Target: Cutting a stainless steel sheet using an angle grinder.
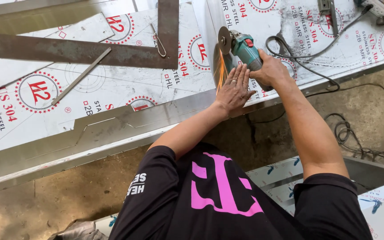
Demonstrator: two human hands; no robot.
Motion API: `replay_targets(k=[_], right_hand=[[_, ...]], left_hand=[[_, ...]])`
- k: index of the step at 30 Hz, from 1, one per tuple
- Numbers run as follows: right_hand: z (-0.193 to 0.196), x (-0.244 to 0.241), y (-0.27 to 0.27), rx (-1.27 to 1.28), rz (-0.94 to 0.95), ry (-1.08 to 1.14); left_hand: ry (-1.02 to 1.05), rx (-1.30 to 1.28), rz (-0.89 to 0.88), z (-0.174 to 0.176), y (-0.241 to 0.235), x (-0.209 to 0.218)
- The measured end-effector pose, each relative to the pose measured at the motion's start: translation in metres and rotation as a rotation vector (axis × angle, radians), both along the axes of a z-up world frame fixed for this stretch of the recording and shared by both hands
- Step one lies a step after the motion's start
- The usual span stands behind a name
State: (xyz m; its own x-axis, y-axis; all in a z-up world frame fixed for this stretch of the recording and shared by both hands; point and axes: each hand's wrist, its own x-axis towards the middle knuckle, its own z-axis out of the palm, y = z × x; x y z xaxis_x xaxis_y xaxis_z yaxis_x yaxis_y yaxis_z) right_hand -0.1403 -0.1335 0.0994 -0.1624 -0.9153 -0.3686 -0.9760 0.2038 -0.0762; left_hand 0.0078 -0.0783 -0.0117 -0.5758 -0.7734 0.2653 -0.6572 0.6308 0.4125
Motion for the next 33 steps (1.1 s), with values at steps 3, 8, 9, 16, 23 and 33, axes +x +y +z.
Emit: replay_targets(k=[3, 8, 9, 16, 23, 33], right_hand=[[-0.004, -0.001, -0.004, -0.012, 0.014, 0.006], [-0.002, 0.003, -0.013, -0.021, 0.007, 0.015], [-0.003, 0.002, -0.014, -0.021, 0.008, 0.017], [-0.003, 0.007, -0.025, -0.034, 0.014, 0.01], [-0.015, 0.0, -0.04, -0.042, 0.045, 0.038], [-0.004, 0.012, -0.054, -0.052, 0.05, 0.028]], left_hand=[[0.018, 0.015, -0.005, 0.002, 0.006, 0.004], [0.021, -0.105, -0.033, 0.008, 0.012, 0.013], [0.023, -0.104, -0.033, 0.018, 0.013, 0.018], [0.031, -0.165, -0.036, 0.018, 0.011, 0.024], [0.034, -0.211, 0.014, 0.015, 0.016, 0.027], [0.059, -0.206, -0.015, 0.02, 0.019, 0.03]])
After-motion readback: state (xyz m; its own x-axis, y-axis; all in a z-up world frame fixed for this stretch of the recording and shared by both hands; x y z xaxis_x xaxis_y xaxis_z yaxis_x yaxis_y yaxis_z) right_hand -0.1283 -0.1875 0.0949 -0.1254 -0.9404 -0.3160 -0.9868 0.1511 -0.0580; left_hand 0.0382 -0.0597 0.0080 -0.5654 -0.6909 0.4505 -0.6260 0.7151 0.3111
